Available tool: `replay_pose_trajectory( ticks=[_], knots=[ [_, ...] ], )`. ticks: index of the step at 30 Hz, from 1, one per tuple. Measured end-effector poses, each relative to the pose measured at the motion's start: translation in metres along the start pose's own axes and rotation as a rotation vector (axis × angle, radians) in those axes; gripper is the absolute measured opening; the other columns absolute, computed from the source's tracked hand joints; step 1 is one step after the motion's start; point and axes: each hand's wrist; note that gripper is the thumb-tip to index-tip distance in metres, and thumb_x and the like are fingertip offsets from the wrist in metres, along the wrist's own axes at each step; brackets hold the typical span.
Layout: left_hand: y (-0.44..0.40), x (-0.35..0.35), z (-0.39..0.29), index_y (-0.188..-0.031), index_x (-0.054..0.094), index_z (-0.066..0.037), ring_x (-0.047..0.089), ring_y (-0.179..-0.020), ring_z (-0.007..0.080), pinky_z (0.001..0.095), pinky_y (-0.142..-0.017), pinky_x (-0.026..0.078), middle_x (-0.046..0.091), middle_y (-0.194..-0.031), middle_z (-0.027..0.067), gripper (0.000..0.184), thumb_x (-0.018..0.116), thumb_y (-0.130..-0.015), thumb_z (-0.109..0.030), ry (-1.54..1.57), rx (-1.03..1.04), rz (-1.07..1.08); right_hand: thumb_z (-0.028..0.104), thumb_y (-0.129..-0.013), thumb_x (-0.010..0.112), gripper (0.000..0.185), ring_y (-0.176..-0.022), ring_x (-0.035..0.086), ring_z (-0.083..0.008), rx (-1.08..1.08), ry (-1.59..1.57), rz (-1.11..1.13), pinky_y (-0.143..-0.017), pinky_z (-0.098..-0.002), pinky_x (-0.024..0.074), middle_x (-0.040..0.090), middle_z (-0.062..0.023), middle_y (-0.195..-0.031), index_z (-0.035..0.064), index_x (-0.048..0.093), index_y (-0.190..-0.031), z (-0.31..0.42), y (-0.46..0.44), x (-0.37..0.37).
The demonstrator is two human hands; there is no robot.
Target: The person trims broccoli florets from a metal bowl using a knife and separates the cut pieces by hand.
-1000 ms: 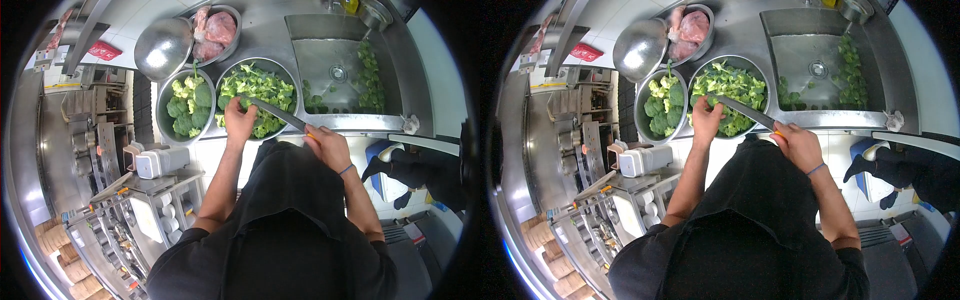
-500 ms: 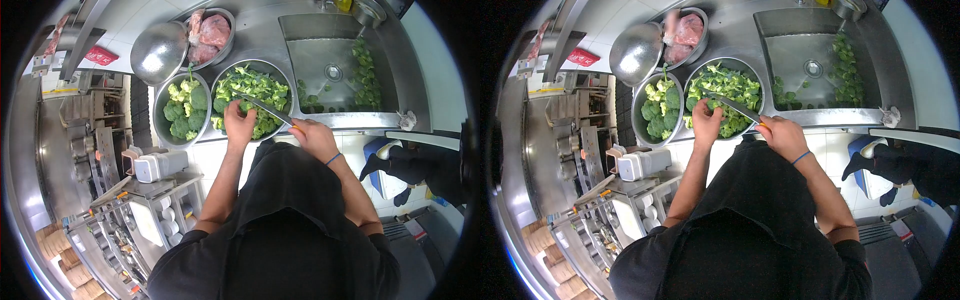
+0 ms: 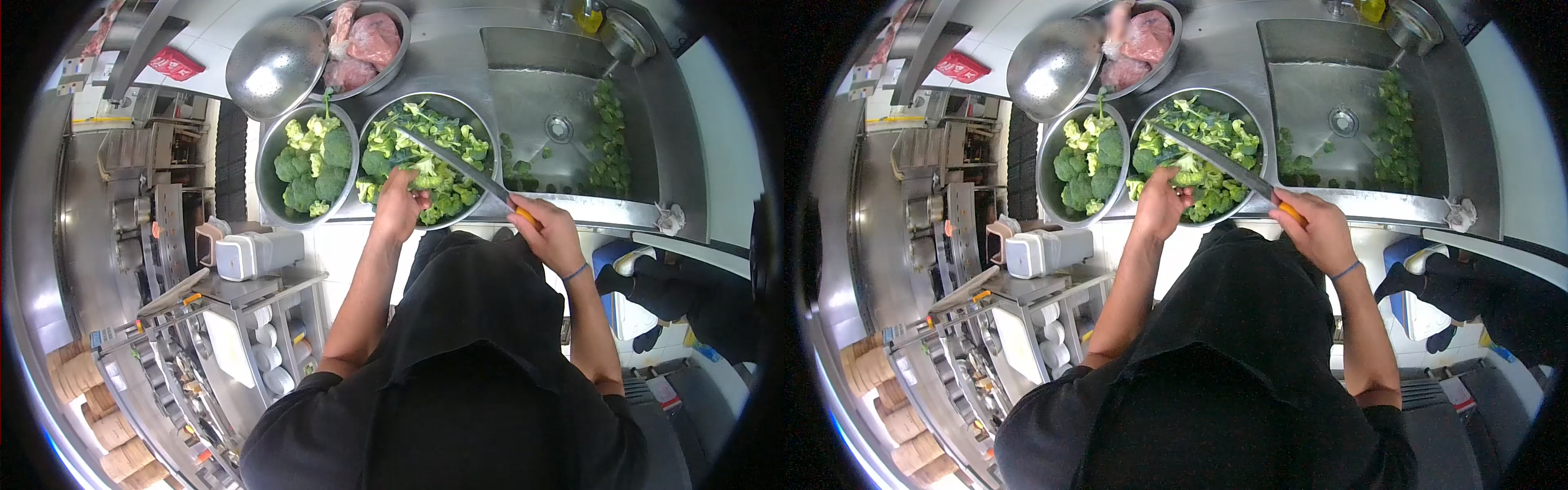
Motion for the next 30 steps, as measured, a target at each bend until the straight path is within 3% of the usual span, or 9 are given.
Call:
replay_pose_trajectory(
  ticks=[6,12,19,25,29,30],
  knots=[
    [0.006,0.006,-0.014,-0.122,0.056,-0.005,0.051,-0.079,0.0179,0.0332,-0.064,0.044,0.057,-0.110,0.0079,0.022,0.056,-0.109,-0.023,-0.056,-0.041,0.116,0.027,-0.096,0.085,0.039,-0.083,0.075,-0.0350,-0.028,0.095,0.042,-0.074,-0.0419,0.0593,0.077,-0.0113,-0.097,0.0112,0.078,-0.131,0.005,0.016,-0.004],
    [0.015,0.016,-0.019,-0.124,0.056,-0.008,0.049,-0.079,0.0166,0.0299,-0.063,0.042,0.062,-0.111,0.0036,0.020,0.050,-0.113,-0.024,-0.066,-0.081,0.109,0.030,-0.096,0.084,0.039,-0.082,0.075,-0.0350,-0.081,0.172,0.038,-0.072,-0.0445,0.0590,0.077,-0.0103,-0.096,0.0115,0.078,-0.130,0.013,0.012,-0.008],
    [0.018,0.018,0.003,-0.123,0.054,-0.003,0.055,-0.081,0.0178,0.0327,-0.065,0.045,0.061,-0.108,0.0070,0.022,0.055,-0.111,-0.020,-0.217,-0.061,0.187,0.032,-0.098,0.081,0.039,-0.083,0.075,-0.0353,-0.071,0.300,0.028,-0.072,-0.0460,0.0590,0.077,-0.0098,-0.097,0.0105,0.077,-0.131,0.019,-0.002,0.003],
    [0.018,0.018,0.002,-0.123,0.051,-0.004,0.055,-0.082,0.0195,0.0346,-0.066,0.047,0.062,-0.115,0.0108,0.023,0.061,-0.107,-0.017,-0.026,-0.110,0.277,0.026,-0.100,0.081,0.038,-0.087,0.076,-0.0321,-0.012,0.003,-0.009,-0.079,-0.0391,0.0590,0.080,-0.0141,-0.103,0.0067,0.077,-0.132,0.011,-0.007,-0.003],
    [0.010,0.002,-0.018,-0.133,0.055,-0.003,0.054,-0.076,0.0180,0.0298,-0.062,0.047,0.064,-0.107,0.0135,0.033,0.051,-0.111,-0.027,0.093,-0.228,0.319,0.020,-0.098,0.084,0.038,-0.088,0.077,-0.0277,0.060,-0.074,0.154,-0.079,-0.0339,0.0579,0.080,-0.0153,-0.105,0.0070,0.078,-0.133,0.009,0.003,-0.029],
    [0.018,0.008,-0.026,-0.136,0.058,0.001,0.052,-0.072,0.0162,0.0256,-0.055,0.044,0.064,-0.102,0.0154,0.042,0.049,-0.112,-0.032,0.042,-0.220,0.313,0.019,-0.097,0.085,0.039,-0.089,0.077,-0.0269,0.037,-0.096,0.157,-0.079,-0.0336,0.0577,0.080,-0.0147,-0.105,0.0075,0.078,-0.133,0.004,0.007,-0.030]
  ],
)
Point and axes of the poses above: each hand's wrist, its own y-axis away from the middle knuckle, its own x-axis out of the palm, z = x × y
